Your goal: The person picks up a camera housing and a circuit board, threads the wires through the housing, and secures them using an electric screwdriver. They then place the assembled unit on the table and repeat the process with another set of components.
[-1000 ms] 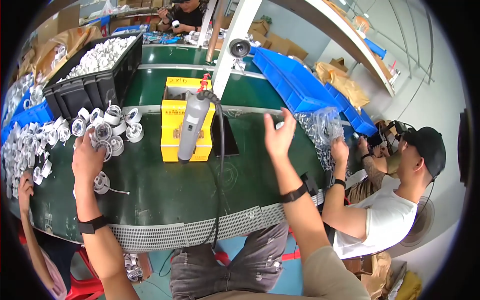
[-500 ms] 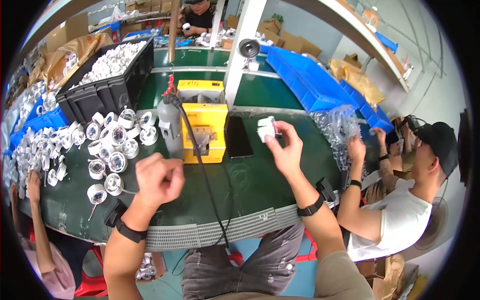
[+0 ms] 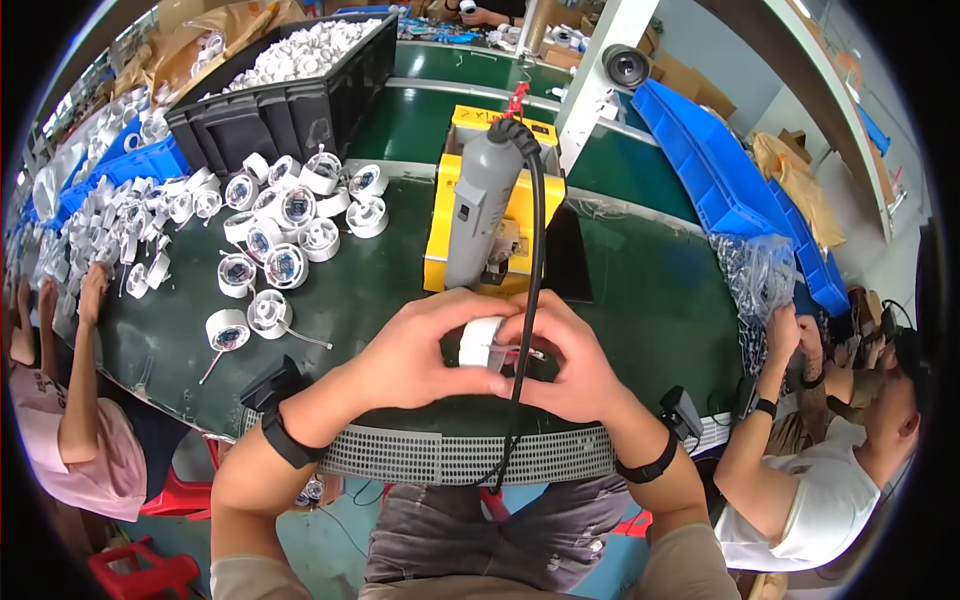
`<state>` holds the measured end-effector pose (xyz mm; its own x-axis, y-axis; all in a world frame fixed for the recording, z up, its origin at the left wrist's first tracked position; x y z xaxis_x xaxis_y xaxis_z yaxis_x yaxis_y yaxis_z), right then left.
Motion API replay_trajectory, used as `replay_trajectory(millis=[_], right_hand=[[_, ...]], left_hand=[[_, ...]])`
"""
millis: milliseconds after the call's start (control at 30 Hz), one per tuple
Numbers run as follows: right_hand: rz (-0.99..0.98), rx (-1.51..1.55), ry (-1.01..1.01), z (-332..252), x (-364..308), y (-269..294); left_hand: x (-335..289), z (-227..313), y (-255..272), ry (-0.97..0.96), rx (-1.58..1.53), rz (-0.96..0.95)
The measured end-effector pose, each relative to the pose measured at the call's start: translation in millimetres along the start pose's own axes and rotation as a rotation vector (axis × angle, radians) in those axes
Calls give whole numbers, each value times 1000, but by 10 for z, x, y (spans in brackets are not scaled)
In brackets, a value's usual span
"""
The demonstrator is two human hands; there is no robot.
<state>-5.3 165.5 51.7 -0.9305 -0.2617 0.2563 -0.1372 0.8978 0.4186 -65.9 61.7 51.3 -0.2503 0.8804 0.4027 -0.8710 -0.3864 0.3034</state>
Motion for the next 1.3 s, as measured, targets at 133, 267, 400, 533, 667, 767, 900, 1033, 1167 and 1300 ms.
replay_trajectory(millis=[133, 267, 400, 533, 667, 767, 900, 1033, 1167, 1300], right_hand=[[-116, 261, -28, 101, -79, 76], [-71, 186, 7, 58, -97, 158], [73, 362, 137, -13, -146, 284], [38, 126, 114, -52, -107, 160], [28, -60, 189, -136, -108, 85], [28, -147, 158, -166, -87, 14], [86, -238, 101, -106, -83, -18], [173, -315, 92, -179, -100, -9], [156, -167, -134, 14, -81, 21], [154, -258, 21, -131, -136, 231]], left_hand=[[30, 219, -53, -25, 324, 12], [29, 288, -40, -47, 368, 58], [11, 182, -46, 30, 81, 56], [-97, -208, -286, 470, -664, -28], [-146, -321, -305, 646, -804, 87], [-142, -367, -302, 630, -753, 91], [-160, -422, -326, 642, -724, 77], [-161, -495, -383, 631, -664, 45], [-147, -493, -420, 546, -752, 51], [-98, -509, -344, 422, -761, 185]])
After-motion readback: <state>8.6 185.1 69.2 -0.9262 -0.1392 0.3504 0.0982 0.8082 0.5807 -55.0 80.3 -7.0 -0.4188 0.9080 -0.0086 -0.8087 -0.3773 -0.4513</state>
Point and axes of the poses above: each hand's wrist, its own x-axis towards the middle knuckle, its own y-axis out of the back of the hand, z = x × y, the point moved 9 cm from there along x, towards the middle knuckle, and after that the axes turned 8 degrees about -z, right-handed, at the moved point
